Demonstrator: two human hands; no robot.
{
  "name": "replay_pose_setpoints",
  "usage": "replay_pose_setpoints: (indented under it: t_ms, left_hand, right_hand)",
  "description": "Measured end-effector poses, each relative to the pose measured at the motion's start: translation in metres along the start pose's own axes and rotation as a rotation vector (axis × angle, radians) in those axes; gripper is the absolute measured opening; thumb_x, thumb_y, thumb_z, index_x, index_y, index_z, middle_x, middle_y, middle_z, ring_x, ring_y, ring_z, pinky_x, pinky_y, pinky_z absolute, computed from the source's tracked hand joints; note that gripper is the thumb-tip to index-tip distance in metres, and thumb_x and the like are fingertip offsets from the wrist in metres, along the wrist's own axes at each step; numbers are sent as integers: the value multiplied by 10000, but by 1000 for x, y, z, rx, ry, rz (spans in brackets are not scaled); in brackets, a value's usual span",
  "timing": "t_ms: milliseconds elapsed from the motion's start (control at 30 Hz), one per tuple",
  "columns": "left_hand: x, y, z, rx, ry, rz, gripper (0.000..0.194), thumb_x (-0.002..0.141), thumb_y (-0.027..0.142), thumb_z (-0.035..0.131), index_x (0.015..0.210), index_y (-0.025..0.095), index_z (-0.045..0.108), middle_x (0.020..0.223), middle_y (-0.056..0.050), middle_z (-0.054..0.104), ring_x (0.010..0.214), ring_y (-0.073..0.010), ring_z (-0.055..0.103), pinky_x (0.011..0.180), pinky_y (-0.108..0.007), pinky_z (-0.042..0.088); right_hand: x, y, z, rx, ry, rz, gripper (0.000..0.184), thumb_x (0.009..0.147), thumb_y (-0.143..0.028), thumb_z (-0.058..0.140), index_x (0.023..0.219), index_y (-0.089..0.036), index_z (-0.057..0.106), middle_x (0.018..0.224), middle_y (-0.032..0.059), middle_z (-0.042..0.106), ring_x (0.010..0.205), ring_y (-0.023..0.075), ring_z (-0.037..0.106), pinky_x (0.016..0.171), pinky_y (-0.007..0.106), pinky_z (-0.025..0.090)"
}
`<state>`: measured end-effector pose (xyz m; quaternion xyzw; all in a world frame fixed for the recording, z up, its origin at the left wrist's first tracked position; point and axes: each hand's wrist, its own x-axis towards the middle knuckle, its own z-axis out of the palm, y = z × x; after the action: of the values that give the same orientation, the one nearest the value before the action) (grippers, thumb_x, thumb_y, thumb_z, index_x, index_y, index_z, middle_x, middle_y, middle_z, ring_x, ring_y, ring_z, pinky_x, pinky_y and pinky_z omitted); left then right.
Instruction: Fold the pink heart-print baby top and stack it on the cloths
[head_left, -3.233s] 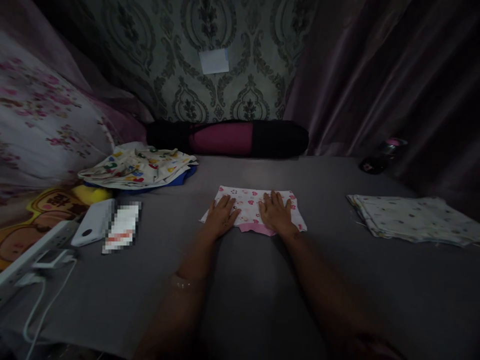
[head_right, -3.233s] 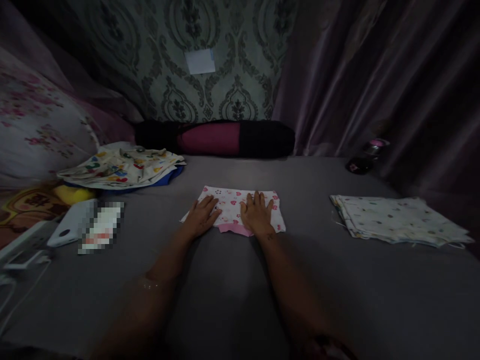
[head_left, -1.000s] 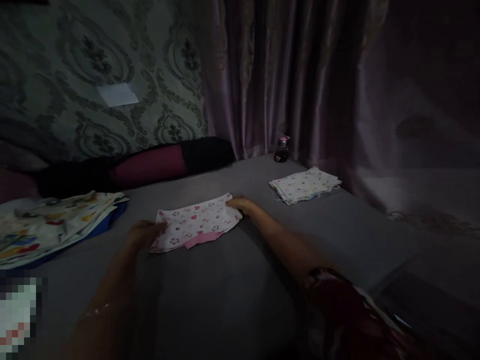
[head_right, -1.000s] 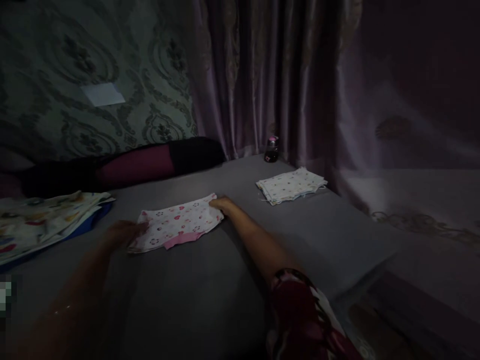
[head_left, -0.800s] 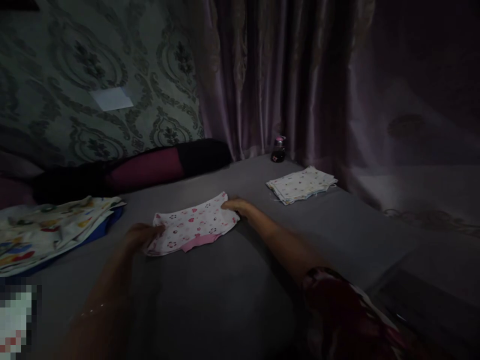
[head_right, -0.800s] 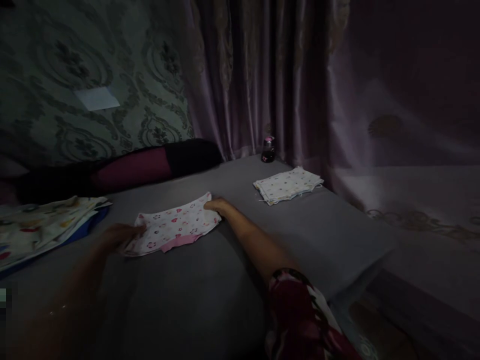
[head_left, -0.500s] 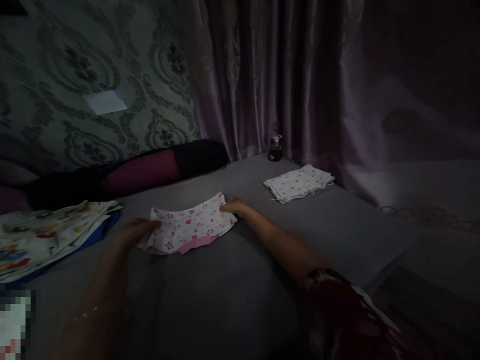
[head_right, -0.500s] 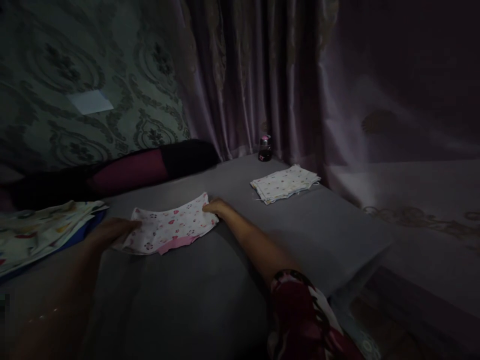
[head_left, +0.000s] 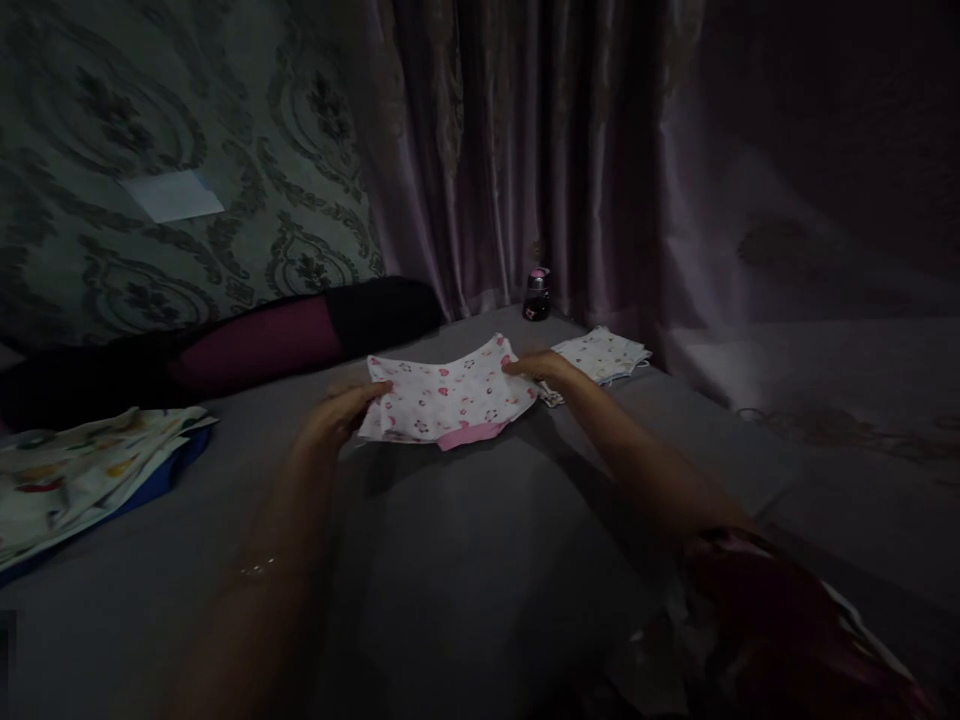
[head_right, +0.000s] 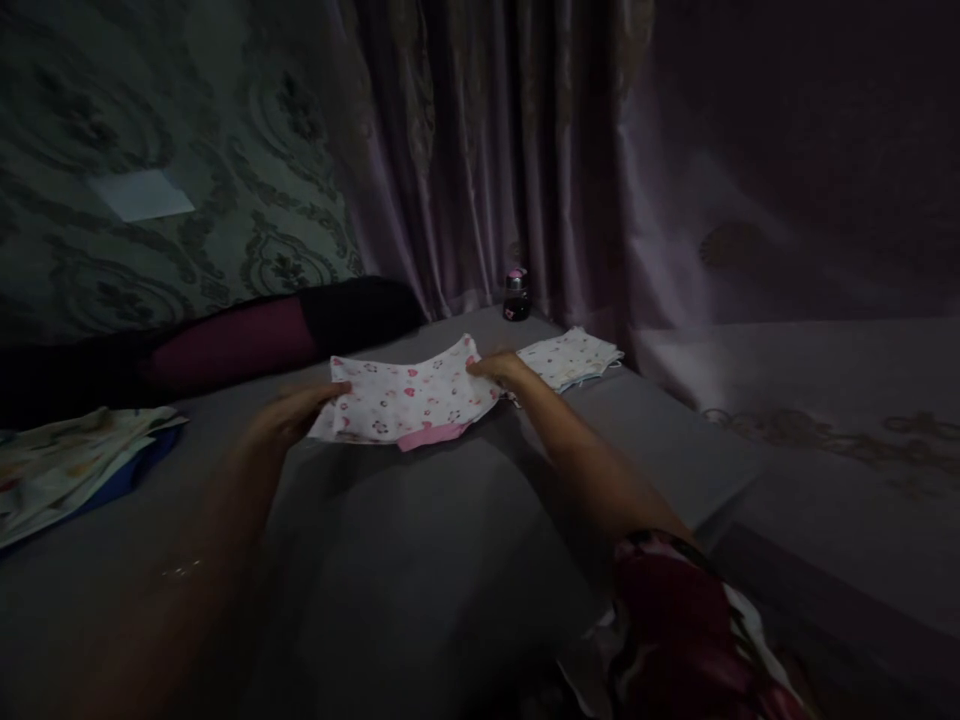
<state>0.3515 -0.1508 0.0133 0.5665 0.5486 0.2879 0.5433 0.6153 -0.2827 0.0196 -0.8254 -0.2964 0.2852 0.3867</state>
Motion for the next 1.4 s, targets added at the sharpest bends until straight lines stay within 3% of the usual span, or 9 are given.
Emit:
replay_pose_setpoints:
  t_ms: [133,300,400,567,700,867,1033,1233,1400]
  left_hand:
    - [3,12,57,-263,-169,-69,75,682,94,733,717,97,667,637,-79,707,531,-162,655,529,-251,554]
    - [9,21,123,-402,-267,17,91,703,107,741,687,98,652,582,-44,674,496,-127,627,539,-225,535]
    - [9,24,158,-436,-300,53,145,701,146,761,669,114,623,558,-20,648,469,-107,597,499,-205,498]
    - [7,27,209,-471,-337,71,278,678,224,805,599,147,550,450,51,527,372,-48,462,383,-154,353]
    - [13,23,240,-572,-355,16,288,657,248,821,626,150,552,477,48,548,391,-58,484,395,-166,347]
    - [23,12,268,-646,-374,-23,299,636,265,839,651,155,561,522,48,568,406,-54,484,404,-167,306]
    - [28,-6,286,-618,-373,-61,297,650,276,829,641,157,556,529,46,566,405,-52,472,402,-167,264]
    - [34,-32,288,-517,-317,-97,288,637,301,833,711,153,598,563,42,589,437,-60,504,420,-162,304]
    - [35,-43,283,-439,-294,-13,273,658,310,811,682,150,592,549,40,575,423,-56,479,409,-169,320]
  right_hand:
    - [10,3,-52,-38,120,45,189,790,-160,719,641,-135,605,555,-19,586,539,105,579,560,209,481]
    - [38,9,-103,-225,259,91,160,839,-235,668,791,-82,679,575,36,603,575,169,632,571,281,519]
    - [59,17,-130,-354,291,94,209,792,-220,697,903,-43,695,658,88,654,663,206,665,599,294,532]
    - [80,25,-156,-533,399,76,334,803,-247,695,1063,-39,672,975,195,693,950,253,672,780,326,531]
    - [89,24,-164,-655,438,41,411,856,-267,642,1197,-37,628,1163,227,650,1126,289,616,908,374,503]
    - [106,25,-174,-760,500,53,440,893,-271,598,1286,-73,596,1280,225,604,1241,316,544,1000,423,468]
    - [125,35,-180,-861,541,68,413,885,-220,593,1268,-66,608,1252,233,619,1229,320,550,980,433,472]
    - [137,61,-169,-907,534,63,387,943,-267,526,1273,-80,604,1304,224,584,1229,305,539,971,409,457]
    - [141,81,-162,-925,514,65,389,959,-273,481,1276,-77,594,1321,222,565,1230,305,526,964,386,432]
